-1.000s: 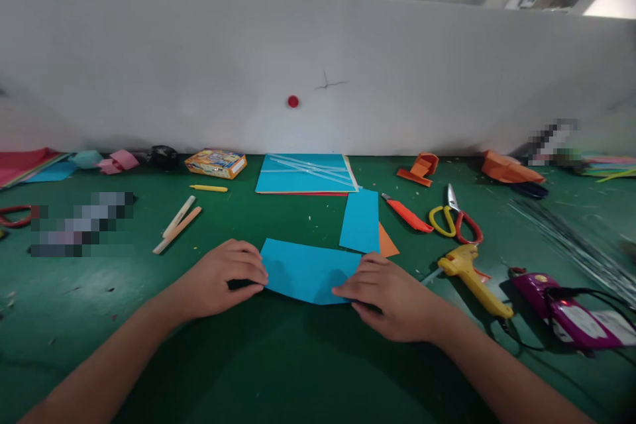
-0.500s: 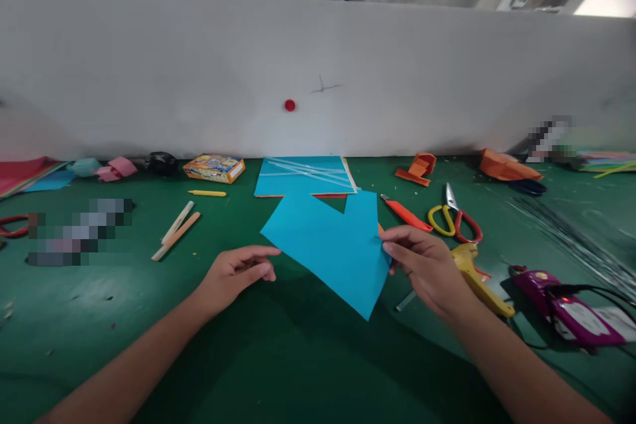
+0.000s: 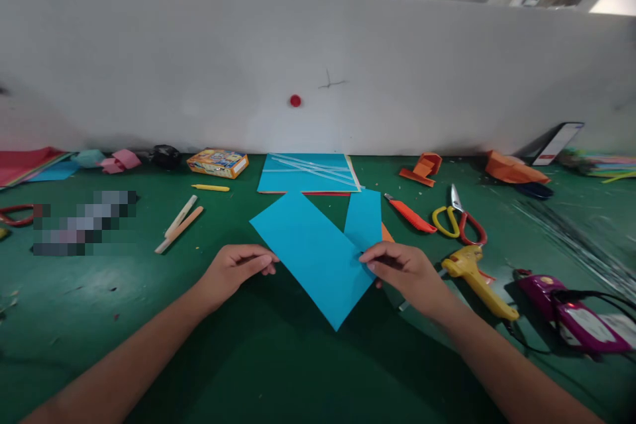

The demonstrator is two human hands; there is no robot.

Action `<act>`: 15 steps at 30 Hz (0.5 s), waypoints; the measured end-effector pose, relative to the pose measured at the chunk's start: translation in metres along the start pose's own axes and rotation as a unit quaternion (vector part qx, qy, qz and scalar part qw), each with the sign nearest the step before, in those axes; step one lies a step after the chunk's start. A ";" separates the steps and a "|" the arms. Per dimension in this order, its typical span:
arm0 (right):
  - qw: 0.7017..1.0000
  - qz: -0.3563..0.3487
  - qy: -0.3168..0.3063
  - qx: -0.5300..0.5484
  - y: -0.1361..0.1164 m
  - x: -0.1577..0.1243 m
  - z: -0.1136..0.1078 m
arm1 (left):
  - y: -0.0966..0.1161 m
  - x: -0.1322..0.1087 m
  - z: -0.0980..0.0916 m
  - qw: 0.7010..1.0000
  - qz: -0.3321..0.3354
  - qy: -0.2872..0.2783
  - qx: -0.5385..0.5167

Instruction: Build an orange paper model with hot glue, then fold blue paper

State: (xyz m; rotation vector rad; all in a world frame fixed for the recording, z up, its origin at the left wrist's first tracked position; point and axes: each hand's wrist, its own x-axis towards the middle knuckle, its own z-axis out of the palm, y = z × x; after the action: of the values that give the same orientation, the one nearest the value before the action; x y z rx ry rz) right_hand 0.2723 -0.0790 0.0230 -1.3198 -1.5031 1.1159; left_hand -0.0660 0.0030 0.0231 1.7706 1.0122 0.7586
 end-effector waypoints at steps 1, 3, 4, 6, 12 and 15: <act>0.999 -0.004 -0.018 -0.029 -0.001 -0.001 0.002 | -0.001 0.000 0.000 1.000 0.002 0.000 -0.001; 0.995 -0.014 -0.047 -0.091 -0.002 -0.002 0.005 | -0.002 0.000 0.000 1.000 0.005 -0.005 -0.001; 0.991 -0.020 -0.061 -0.120 -0.003 -0.003 0.006 | -0.002 0.000 0.000 1.000 0.008 -0.008 -0.001; 0.981 -0.037 -0.092 -0.164 -0.005 -0.005 0.009 | -0.003 0.001 0.001 1.000 0.015 -0.018 -0.004; 0.943 -0.126 -0.195 -0.240 -0.010 -0.008 0.015 | 0.001 -0.007 0.008 0.979 0.128 -0.065 0.144; 0.926 -0.137 -0.236 -0.262 -0.012 -0.010 0.017 | 0.008 -0.019 0.020 0.941 0.176 -0.093 0.274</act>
State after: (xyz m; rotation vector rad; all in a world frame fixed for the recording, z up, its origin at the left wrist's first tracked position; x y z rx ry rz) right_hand 0.2545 -0.0915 0.0296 -1.1606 -2.3896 0.9159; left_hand -0.0562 -0.0235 0.0219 2.5023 0.8338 0.5324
